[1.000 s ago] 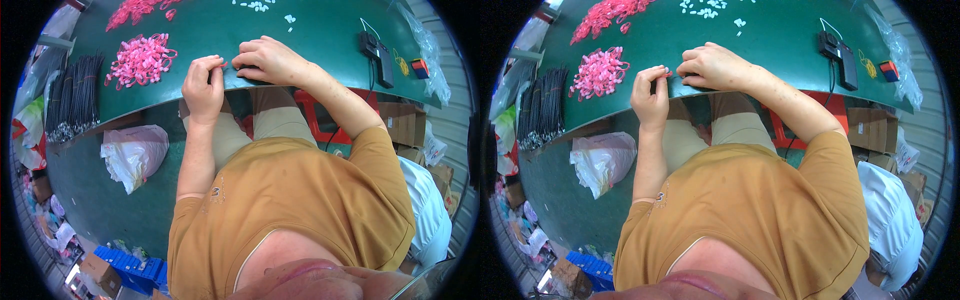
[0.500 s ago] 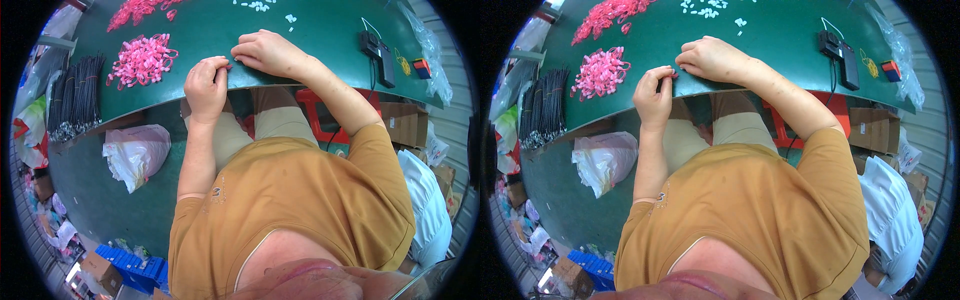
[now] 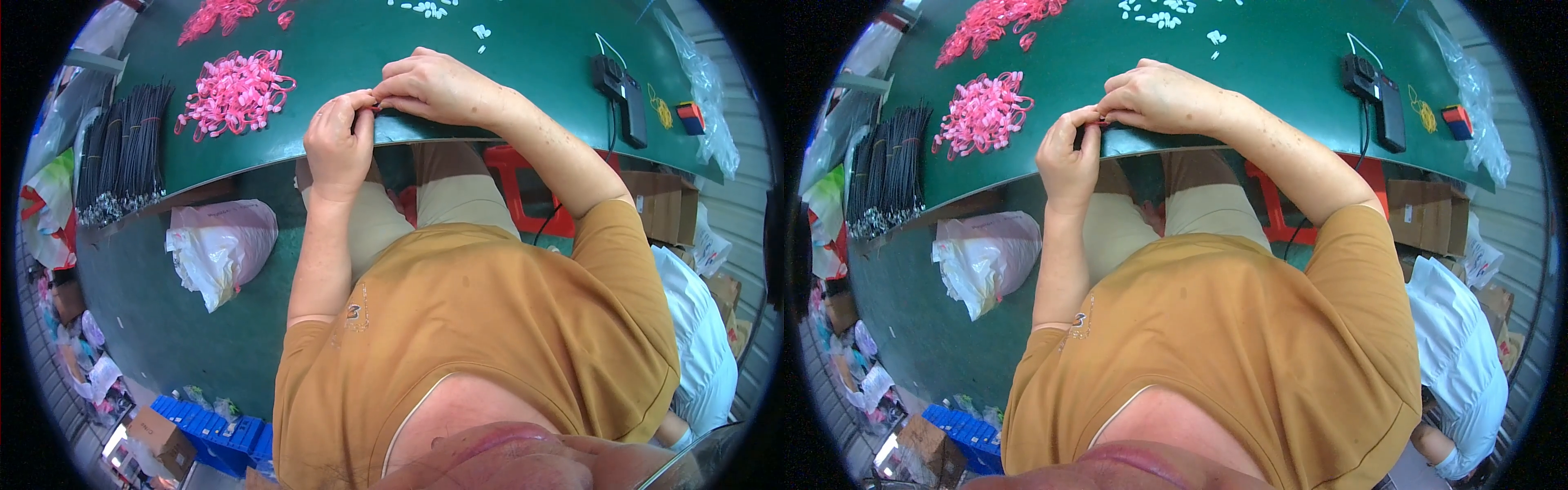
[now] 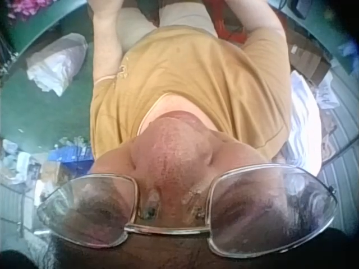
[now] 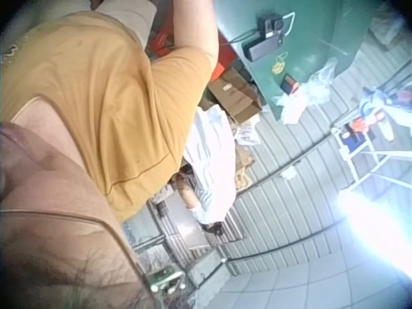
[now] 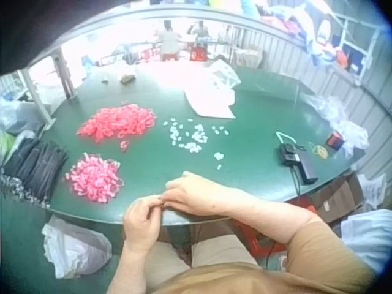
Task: Assembling small pink and white plastic components by hand at a factory workbench.
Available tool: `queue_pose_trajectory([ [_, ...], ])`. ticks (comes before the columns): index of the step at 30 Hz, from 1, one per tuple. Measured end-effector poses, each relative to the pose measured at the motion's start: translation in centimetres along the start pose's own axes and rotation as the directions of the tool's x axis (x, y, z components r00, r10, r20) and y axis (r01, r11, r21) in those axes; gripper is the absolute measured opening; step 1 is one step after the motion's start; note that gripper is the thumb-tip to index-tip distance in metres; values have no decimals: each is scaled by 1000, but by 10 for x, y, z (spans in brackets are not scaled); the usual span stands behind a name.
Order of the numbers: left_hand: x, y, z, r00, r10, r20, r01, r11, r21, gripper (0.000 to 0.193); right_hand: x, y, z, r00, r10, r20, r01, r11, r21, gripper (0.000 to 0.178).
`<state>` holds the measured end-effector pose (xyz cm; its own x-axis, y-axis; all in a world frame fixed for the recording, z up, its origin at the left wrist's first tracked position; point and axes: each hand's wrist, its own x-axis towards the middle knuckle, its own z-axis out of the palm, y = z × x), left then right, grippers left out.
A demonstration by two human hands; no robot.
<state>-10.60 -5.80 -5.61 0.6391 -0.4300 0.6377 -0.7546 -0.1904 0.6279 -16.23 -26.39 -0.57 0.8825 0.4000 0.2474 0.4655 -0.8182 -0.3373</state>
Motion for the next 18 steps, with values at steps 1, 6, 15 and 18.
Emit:
queue_pose_trajectory([
  [1, 0, 0, 0, 1000, 0, -1, 0, 1000, 0, 11, 0, 0, 0, 1000, -7, 3, 7, 1000, -10, 19],
  [6, -3, -7, 0, 995, 101, -12, -99, 987, 126, 13, 5, -6, -2, 999, -8, 39, 10, 999, -47, 18],
  [15, -6, -6, -1, 997, 70, 6, -70, 985, 157, 15, -1, -10, 7, 995, -99, 33, 104, 966, -238, 17],
  [18, -6, -7, -1, 999, 43, 22, -46, 989, 139, 15, -6, -4, 20, 992, -56, -112, 44, 993, -109, 19],
])
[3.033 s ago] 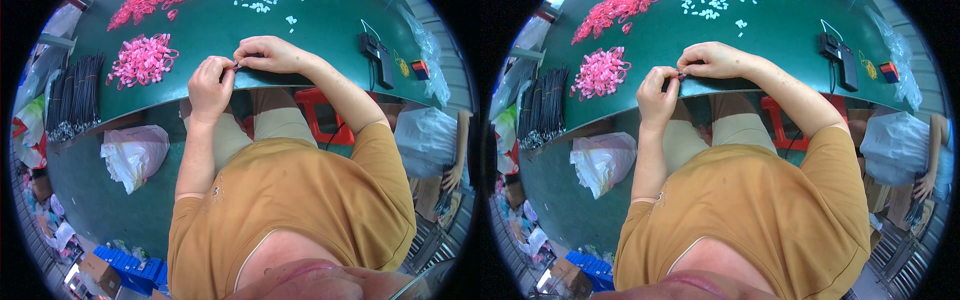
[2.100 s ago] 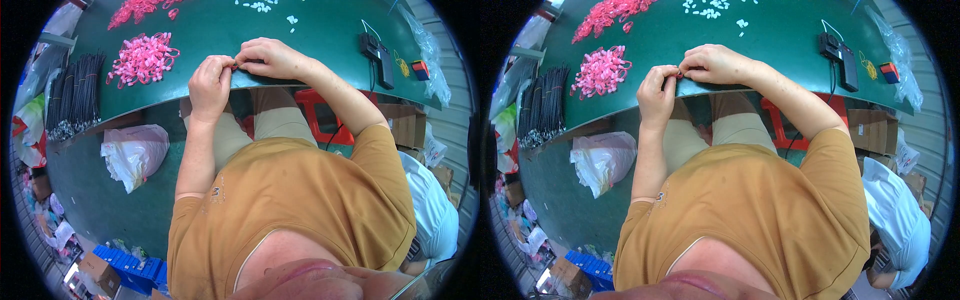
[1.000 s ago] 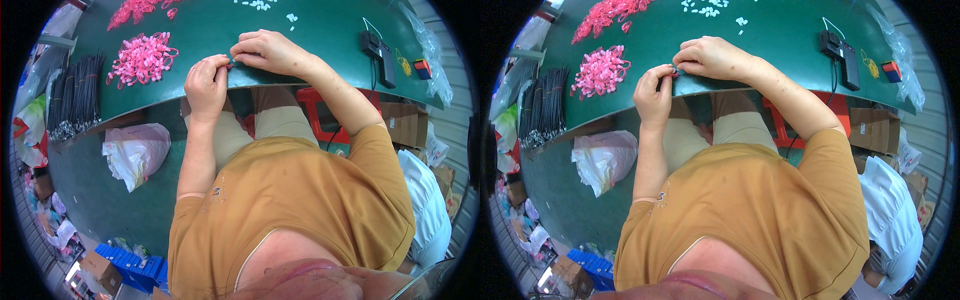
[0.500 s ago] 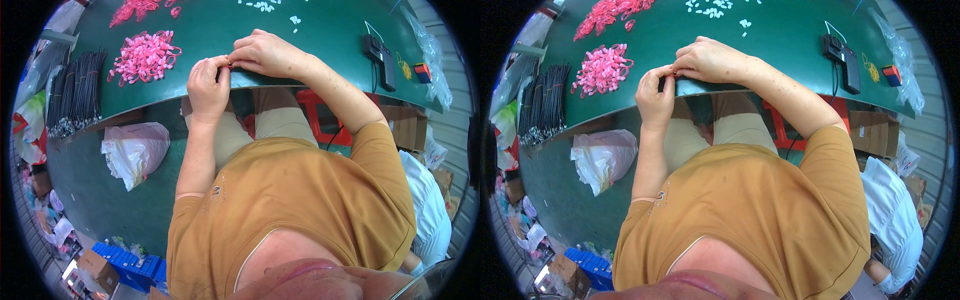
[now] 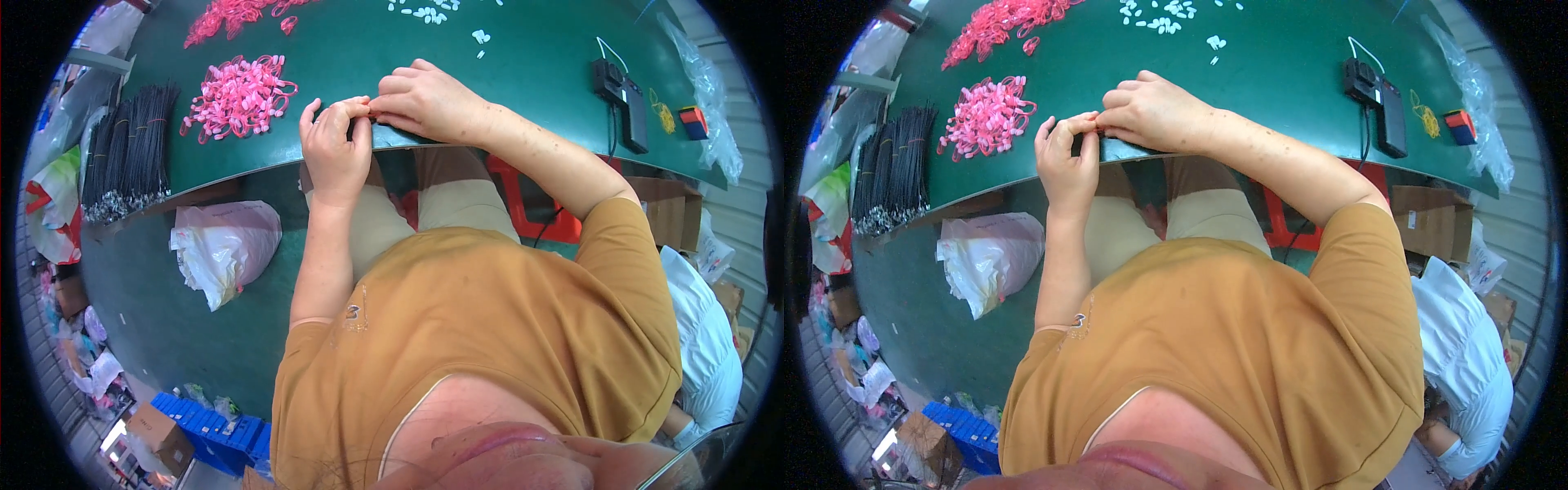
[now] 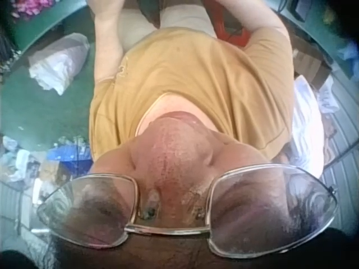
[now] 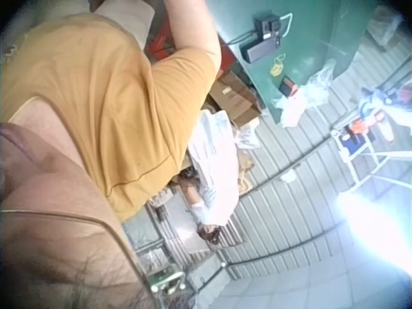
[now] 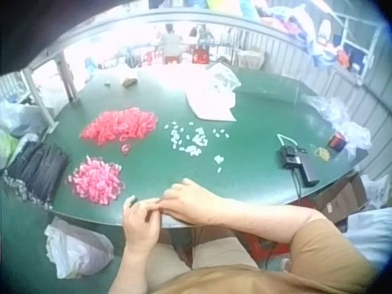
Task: Assembling small pink and white plastic components by hand at a factory workbench.
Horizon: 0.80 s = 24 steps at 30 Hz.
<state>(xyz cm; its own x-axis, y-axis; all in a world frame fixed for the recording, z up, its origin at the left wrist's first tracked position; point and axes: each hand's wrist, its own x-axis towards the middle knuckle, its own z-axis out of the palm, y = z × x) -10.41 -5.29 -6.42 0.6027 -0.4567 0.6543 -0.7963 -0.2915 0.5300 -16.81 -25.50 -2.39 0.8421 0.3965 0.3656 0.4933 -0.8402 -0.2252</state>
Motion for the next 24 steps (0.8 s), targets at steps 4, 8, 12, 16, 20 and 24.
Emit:
queue_pose_trajectory([
  [4, 3, 2, 1, 1000, -22, 10, 22, 999, -33, 16, -9, 15, 2, 960, 257, -110, -181, 872, 456, 21],
  [8, 2, 3, 1, 1000, -5, 4, 5, 1000, -23, 17, -5, 11, -5, 972, 235, -24, -205, 890, 406, 21],
  [12, 5, 5, 0, 999, 42, 16, -44, 995, 92, 16, -3, 14, -6, 979, 192, 66, -203, 901, 383, 17],
  [16, 2, 2, 2, 1000, 13, 18, -14, 996, 83, 16, -1, 16, -11, 974, 170, 149, -215, 901, 377, 17],
  [20, 3, 2, 1, 1000, 4, 23, -5, 998, 58, 16, 2, 13, -12, 982, 87, 165, -126, 961, 245, 15],
  [24, 6, 2, -1, 1000, -1, 27, 0, 999, 39, 16, 5, 2, -17, 991, 19, 129, -22, 1000, 22, 21],
])
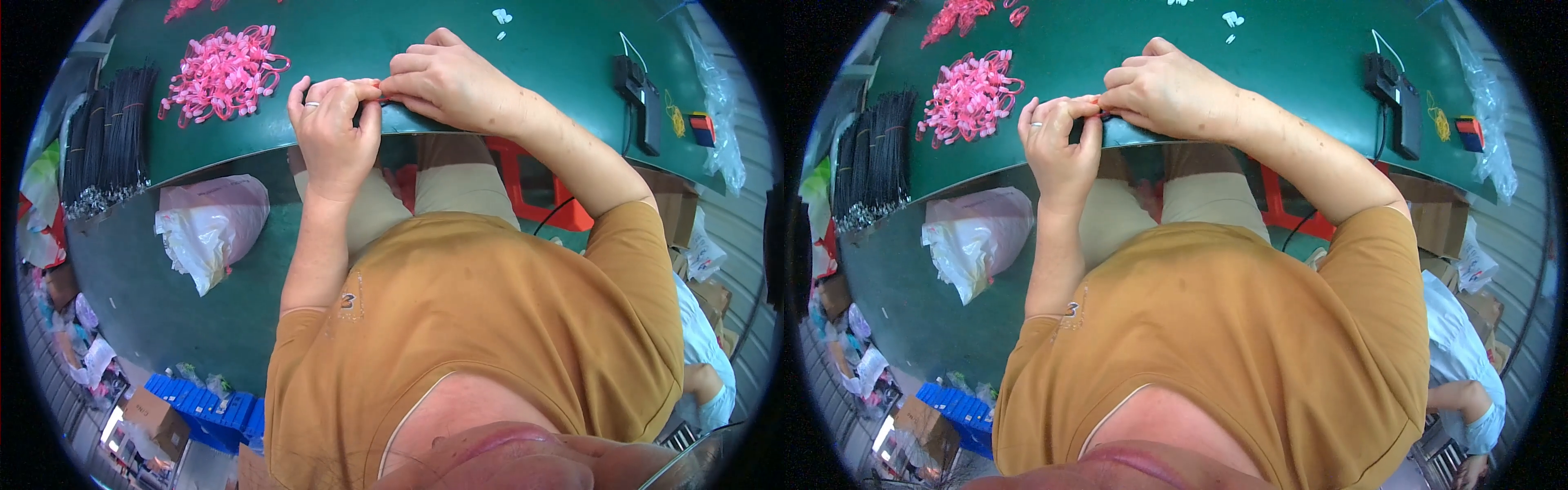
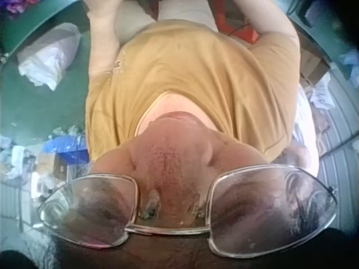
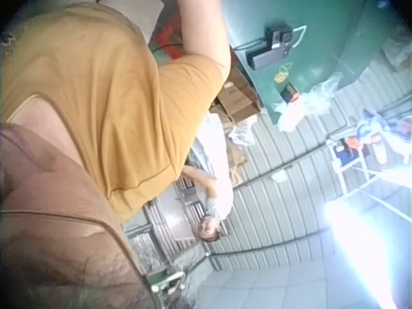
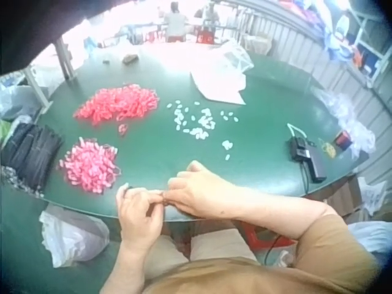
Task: Assembling small pink and white plastic components by hand at a factory workbench.
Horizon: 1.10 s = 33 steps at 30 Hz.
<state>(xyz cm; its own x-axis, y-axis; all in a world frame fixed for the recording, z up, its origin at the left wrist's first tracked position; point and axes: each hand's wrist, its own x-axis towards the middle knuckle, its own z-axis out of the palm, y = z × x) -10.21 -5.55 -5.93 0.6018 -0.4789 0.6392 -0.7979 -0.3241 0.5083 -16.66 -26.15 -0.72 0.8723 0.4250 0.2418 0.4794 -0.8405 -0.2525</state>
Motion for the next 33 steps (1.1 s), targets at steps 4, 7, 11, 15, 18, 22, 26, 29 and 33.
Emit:
queue_pose_trajectory([
  [4, 0, 0, -2, 1000, 12, 5, -13, 1000, 27, 16, -1, -16, 5, 998, 2, -58, -12, 985, -174, 17],
  [7, -1, 0, -3, 1000, 11, 8, -11, 1000, -6, 15, -2, -20, 11, 992, -25, -123, -5, 971, -237, 12],
  [11, -7, -1, -9, 1000, -4, 28, 9, 985, -172, 17, -7, -23, 10, 993, 82, -83, -79, 996, 38, 17],
  [15, -27, 15, -28, 929, -357, 99, 303, 578, -757, 11, -23, -59, 19, 910, 394, -128, -172, 641, 748, 31],
  [18, -43, 30, -47, 822, -493, 283, 425, 202, -882, 10, -34, -85, 23, 909, 347, -230, -84, 695, 714, 38],
  [22, -75, 57, -63, 666, -567, 485, 535, -90, -840, 10, -51, -115, 49, 897, 367, -245, -59, 651, 756, 35],
  [26, -100, 74, -75, 598, -582, 551, 599, -133, -790, 7, -71, -129, 66, 896, 410, -172, -78, 525, 847, 27],
  [29, -114, 82, -76, 623, -550, 557, 673, 14, -739, 9, -83, -135, 68, 890, 396, -227, -50, 579, 814, 25],
  [33, -121, 100, -75, 747, -498, 440, 624, 299, -722, 14, -97, -141, 63, 894, 379, -238, -49, 610, 791, 24],
])
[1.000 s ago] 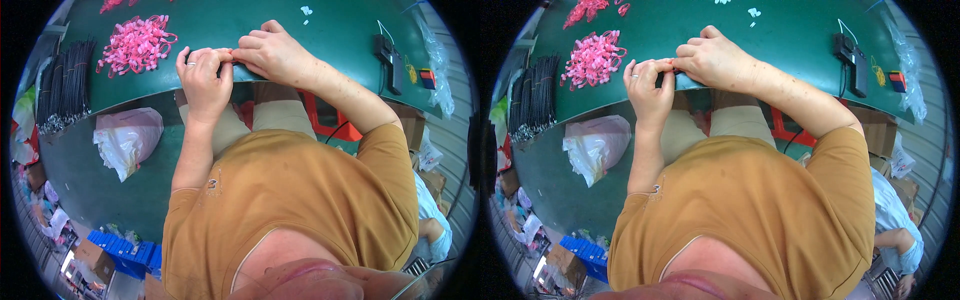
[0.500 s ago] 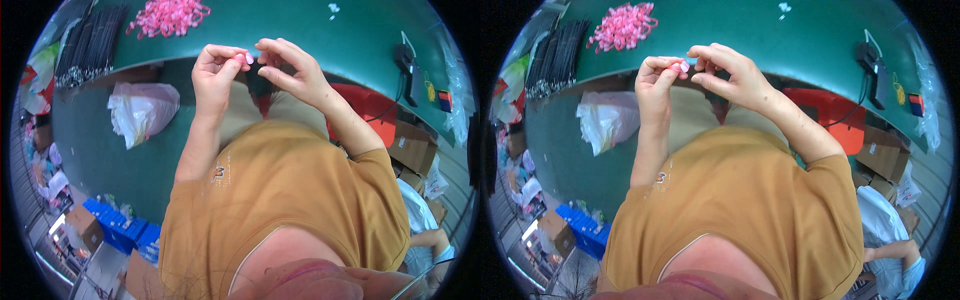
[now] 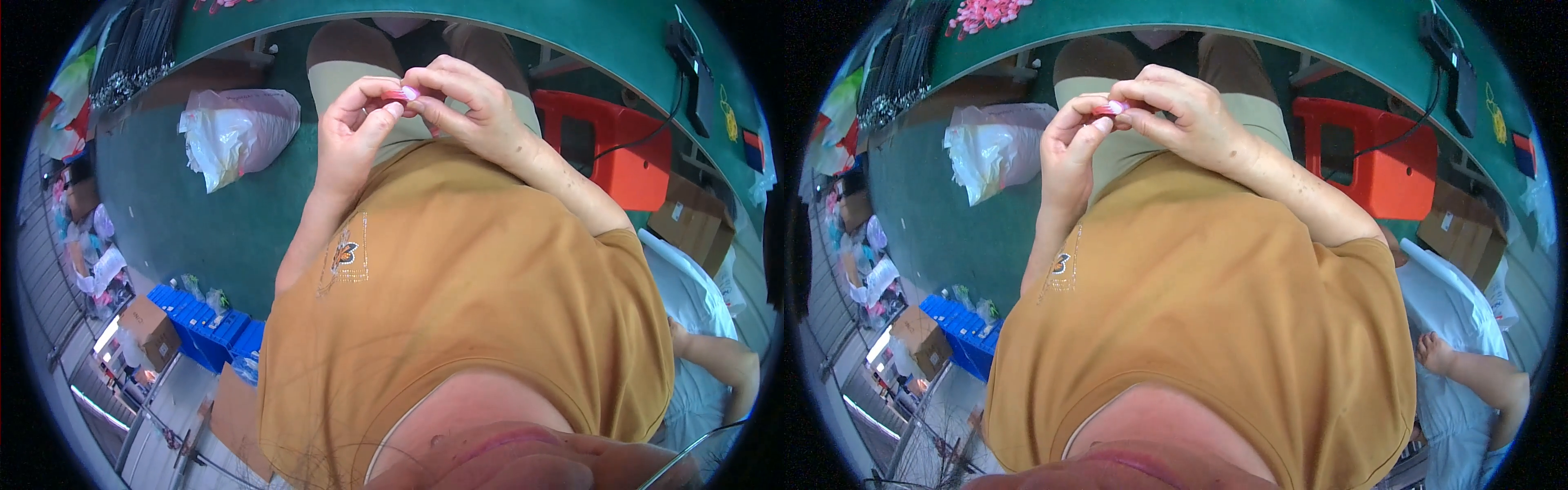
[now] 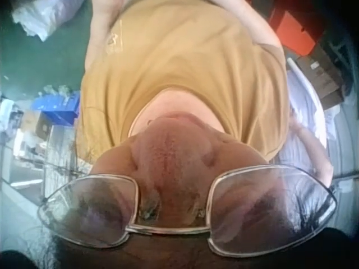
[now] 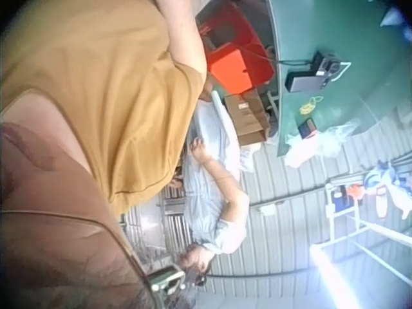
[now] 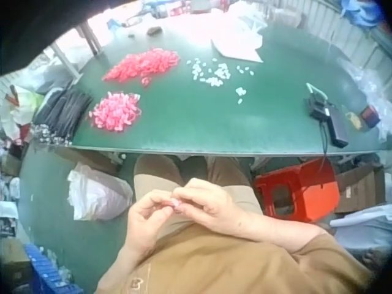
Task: Assembling small pink and white plastic components by hand at a factory workbench.
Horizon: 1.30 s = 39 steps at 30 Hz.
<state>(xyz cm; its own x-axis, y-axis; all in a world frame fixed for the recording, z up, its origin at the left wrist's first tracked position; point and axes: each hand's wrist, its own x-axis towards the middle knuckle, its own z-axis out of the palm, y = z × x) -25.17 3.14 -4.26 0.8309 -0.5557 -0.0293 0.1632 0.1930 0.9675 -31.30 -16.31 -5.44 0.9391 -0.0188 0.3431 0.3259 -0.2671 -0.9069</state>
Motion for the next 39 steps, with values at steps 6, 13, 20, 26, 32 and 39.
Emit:
queue_pose_trajectory([
  [6, -7, -6, 2, 993, -115, 21, 111, 983, 144, 10, -13, -1, -7, 973, -230, 9, 224, 937, -267, 27],
  [13, -3, -26, -9, 954, -183, 236, 262, 893, -367, 17, -28, -2, -26, 989, -138, -43, 134, 987, -94, 21],
  [20, 8, -31, -14, 914, -92, 396, 362, 628, -689, 15, -40, 10, -51, 986, -105, -127, 80, 979, -189, 17],
  [26, 60, 0, -61, 998, -35, 51, 44, 981, -188, 10, -63, 21, -59, 994, -55, -96, 23, 950, -310, 16],
  [32, 179, 108, -142, 966, 230, -115, -165, 896, 411, 41, -69, 16, -54, 997, -63, 35, 72, 923, -378, 13],
  [39, 187, 111, -202, 865, 442, -238, -245, 786, 568, 33, -69, 6, -59, 1000, -18, 4, 18, 906, -422, 15],
])
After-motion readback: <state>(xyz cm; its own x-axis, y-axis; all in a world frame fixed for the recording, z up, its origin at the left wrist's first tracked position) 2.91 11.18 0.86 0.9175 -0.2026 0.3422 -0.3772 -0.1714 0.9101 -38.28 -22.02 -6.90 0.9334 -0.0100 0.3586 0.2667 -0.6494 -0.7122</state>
